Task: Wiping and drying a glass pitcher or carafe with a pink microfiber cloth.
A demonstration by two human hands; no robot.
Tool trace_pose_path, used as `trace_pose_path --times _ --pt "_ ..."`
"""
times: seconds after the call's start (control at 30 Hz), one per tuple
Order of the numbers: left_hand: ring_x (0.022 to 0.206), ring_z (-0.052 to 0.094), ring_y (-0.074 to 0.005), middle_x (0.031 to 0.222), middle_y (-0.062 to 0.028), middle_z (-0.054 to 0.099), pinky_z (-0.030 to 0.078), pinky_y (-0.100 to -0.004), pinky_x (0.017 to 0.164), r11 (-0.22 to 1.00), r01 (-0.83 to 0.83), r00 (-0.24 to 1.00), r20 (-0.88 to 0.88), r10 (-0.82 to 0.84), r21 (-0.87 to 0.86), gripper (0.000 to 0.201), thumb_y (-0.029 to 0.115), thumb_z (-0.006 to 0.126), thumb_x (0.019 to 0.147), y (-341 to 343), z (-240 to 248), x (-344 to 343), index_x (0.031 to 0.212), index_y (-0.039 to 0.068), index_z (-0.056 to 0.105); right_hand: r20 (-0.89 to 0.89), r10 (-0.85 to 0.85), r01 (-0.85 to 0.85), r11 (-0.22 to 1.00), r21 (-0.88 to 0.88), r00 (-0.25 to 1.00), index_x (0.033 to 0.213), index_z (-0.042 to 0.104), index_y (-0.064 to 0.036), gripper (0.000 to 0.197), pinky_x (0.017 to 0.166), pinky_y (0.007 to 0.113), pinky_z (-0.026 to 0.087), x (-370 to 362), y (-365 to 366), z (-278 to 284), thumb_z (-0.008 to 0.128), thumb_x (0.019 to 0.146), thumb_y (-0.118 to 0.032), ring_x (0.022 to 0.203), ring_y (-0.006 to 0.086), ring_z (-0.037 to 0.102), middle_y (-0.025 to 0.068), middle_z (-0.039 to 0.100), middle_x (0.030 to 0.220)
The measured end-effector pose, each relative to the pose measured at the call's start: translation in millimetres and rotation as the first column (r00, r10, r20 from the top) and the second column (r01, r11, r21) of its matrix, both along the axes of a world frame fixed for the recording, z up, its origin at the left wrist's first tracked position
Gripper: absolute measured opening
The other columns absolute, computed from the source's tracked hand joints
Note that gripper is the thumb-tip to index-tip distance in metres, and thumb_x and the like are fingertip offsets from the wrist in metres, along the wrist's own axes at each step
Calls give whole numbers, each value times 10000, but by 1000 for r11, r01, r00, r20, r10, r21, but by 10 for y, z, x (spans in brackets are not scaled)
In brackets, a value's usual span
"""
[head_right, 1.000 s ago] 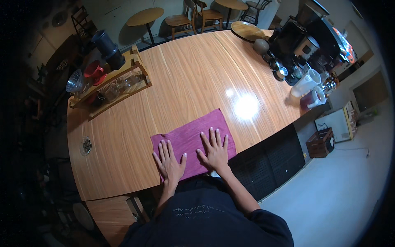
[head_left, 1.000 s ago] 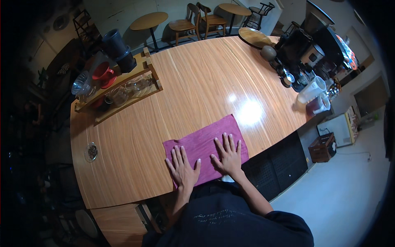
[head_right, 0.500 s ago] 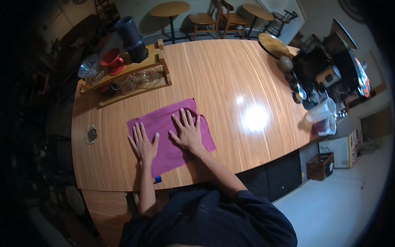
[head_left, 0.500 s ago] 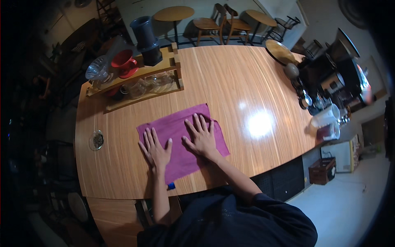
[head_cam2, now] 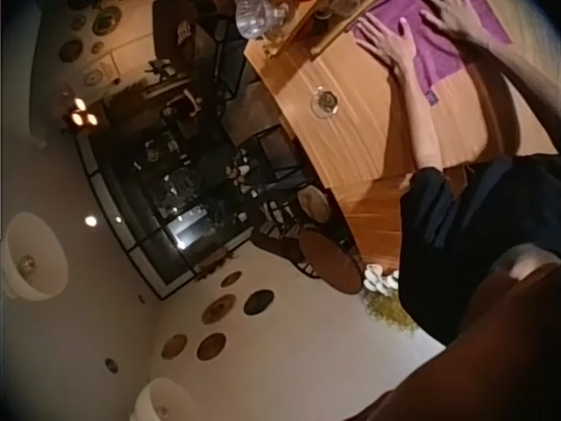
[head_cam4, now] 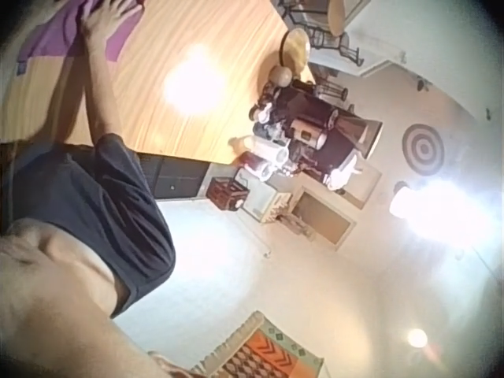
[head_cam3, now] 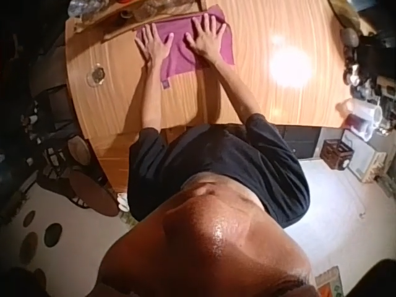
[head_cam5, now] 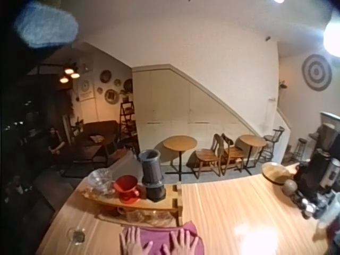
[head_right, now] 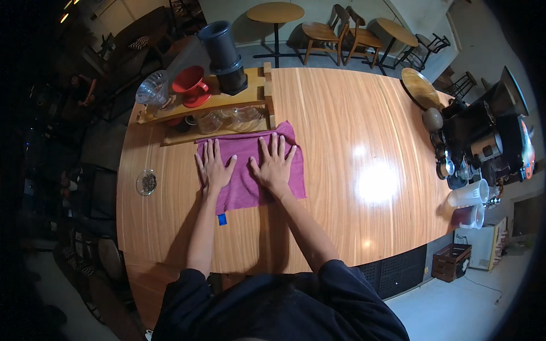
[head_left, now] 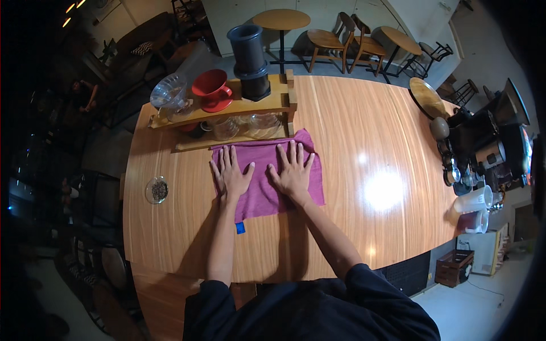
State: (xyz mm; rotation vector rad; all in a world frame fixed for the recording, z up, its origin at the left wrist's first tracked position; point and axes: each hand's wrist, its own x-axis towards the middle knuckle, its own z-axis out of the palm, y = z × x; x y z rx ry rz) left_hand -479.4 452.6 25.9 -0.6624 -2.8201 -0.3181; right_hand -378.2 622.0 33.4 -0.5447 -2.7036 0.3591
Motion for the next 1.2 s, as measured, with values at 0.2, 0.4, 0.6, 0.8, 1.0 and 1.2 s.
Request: trace_pose_path --times 0.2,0.4,0.6,0.8,1.0,1.2 --pt "1490 255 -332 1586 -198 313 87 -617 1195 1000 12 1000 -23 -11 5 896 625 512 907 -23 -22 -44 1531 14 310 3 -27 26 998 50 1000 1532 391 -212 703 1176 664 45 -38 -35 -50 445 942 -591 1505 370 206 173 274 1614" --pt "1497 242 -337 1588 -218 302 60 -619 1196 1000 9 1000 -7 -9 26 901 620 495 907 -34 -50 -15 1539 9 298 4 -52 52 996 67 999 1524 402 -220 703 1173 668 51 -53 -71 -74 450 937 -603 1505 362 210 171 283 1611" --pt "1489 260 -341 1572 -220 328 75 -626 1193 998 19 999 -27 -18 60 895 614 507 902 -54 -48 -36 1528 4 316 9 -70 69 994 81 997 1530 389 -225 708 1167 678 50 -98 -105 -83 449 937 -608 1506 357 212 169 283 1612" --pt "1492 249 -329 1582 -197 310 68 -616 1197 999 4 1000 11 -5 34 881 613 507 917 -42 -9 -19 1536 22 298 29 -78 75 993 90 997 1531 389 -213 712 1161 689 47 -121 -107 -93 445 938 -604 1510 358 200 172 266 1617" --pt "1504 220 -321 1591 -197 296 47 -600 1206 999 6 1000 23 -7 41 878 608 501 926 -20 -13 -57 1544 23 283 39 -76 73 994 86 996 1539 372 -209 710 1166 680 44 -162 -83 -77 424 948 -599 1516 359 182 177 255 1621" --pt "1498 236 -342 1584 -212 318 65 -604 1205 998 30 999 -46 -28 57 841 588 462 946 -270 -114 161 1526 -3 322 2 33 -33 998 56 999 1545 362 -208 710 1185 642 64 120 -208 -124 444 951 -589 1512 364 189 172 257 1622"
